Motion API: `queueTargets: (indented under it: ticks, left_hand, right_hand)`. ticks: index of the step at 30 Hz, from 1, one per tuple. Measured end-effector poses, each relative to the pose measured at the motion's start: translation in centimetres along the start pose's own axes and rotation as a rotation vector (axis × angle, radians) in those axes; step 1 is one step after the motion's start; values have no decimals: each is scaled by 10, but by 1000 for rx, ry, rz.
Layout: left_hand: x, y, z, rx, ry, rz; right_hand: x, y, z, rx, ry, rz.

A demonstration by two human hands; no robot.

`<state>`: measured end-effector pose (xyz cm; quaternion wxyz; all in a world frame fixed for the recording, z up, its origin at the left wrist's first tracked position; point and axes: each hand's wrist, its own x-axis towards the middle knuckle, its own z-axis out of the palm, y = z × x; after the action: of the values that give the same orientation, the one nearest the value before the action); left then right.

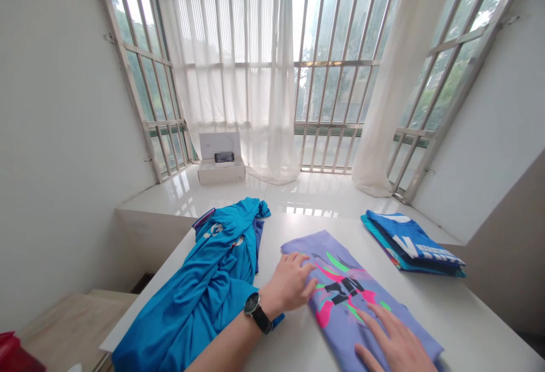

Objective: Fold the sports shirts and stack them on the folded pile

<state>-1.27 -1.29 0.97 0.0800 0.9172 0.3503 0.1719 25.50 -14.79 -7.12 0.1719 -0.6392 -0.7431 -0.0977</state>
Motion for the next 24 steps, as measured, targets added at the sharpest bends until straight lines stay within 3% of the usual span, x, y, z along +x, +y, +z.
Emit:
queueTargets:
  ticks: [4,7,12,15,18,24]
  left_hand:
    - [-10,13,14,-50,-114,114]
    - [-9,3,17,-13,-150,85]
    - [6,-19,9,76,-30,-31]
    - [10,-22,7,17,33,-52]
    - [8,-15,10,-107,28,34]
    - [-4,12,16,-81,-56,215]
  right_hand:
    - [2,-15,36,-37,19,37]
    - [8,-35,51,-55,39,105]
    - [59,-97,32,-93,59,194]
    - [94,-115,9,-61,-20,184]
    - [106,-97,-9,145,-125,106]
    - [66,-25,-14,419,-37,69]
